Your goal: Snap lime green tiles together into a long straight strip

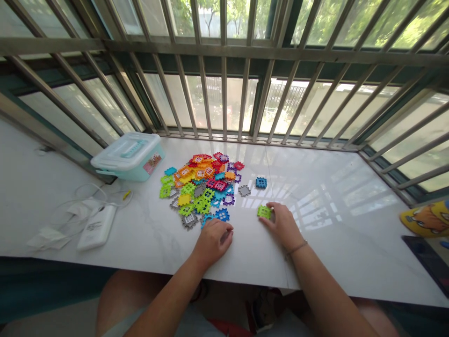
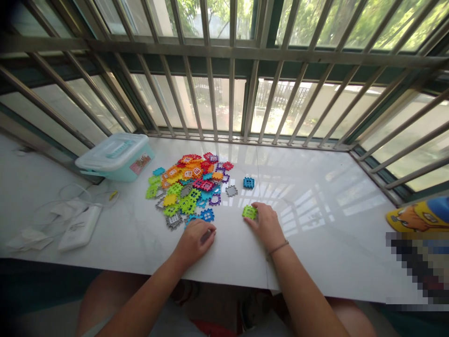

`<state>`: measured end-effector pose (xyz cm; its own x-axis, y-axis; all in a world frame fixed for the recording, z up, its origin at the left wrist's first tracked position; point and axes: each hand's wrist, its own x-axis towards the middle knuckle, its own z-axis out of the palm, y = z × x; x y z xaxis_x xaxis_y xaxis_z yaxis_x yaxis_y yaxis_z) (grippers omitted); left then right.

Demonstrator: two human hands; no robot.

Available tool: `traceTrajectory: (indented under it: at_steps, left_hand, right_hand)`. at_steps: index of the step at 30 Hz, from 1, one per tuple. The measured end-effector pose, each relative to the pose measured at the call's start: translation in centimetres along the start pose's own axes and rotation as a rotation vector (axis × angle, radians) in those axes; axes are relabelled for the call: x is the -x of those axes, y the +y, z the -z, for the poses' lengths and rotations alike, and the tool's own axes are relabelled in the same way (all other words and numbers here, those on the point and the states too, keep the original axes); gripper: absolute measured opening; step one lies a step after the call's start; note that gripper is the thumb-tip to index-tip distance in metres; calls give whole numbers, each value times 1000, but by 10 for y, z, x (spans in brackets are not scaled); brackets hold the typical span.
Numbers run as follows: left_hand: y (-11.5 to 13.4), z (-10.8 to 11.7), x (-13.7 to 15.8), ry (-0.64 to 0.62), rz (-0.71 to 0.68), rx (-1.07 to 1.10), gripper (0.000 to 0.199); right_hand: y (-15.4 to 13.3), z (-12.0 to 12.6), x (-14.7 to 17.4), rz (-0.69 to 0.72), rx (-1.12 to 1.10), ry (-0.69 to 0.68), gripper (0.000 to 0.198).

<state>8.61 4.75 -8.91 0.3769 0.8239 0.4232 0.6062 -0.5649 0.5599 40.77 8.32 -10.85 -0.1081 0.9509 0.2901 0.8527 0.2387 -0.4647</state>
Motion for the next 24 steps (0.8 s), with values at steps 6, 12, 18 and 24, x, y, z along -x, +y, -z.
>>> traceTrajectory:
  at_steps: [6,12,18,24]
  left_hand:
    - [0,1,0,-7,-1,-10,8]
    - [1,1,0,1,3,-13,9]
    - [0,0,0,-2,7,-6,11]
    - [0,1,0,-7,9,-2,10]
  right_hand:
    - [62,11,-41,-106,16,92,57]
    - [91,15,-87,-154,61,93,54]
    - [101,17,-101,-160,95,72,51]
    - [99,17,-100,-161,102,54,51]
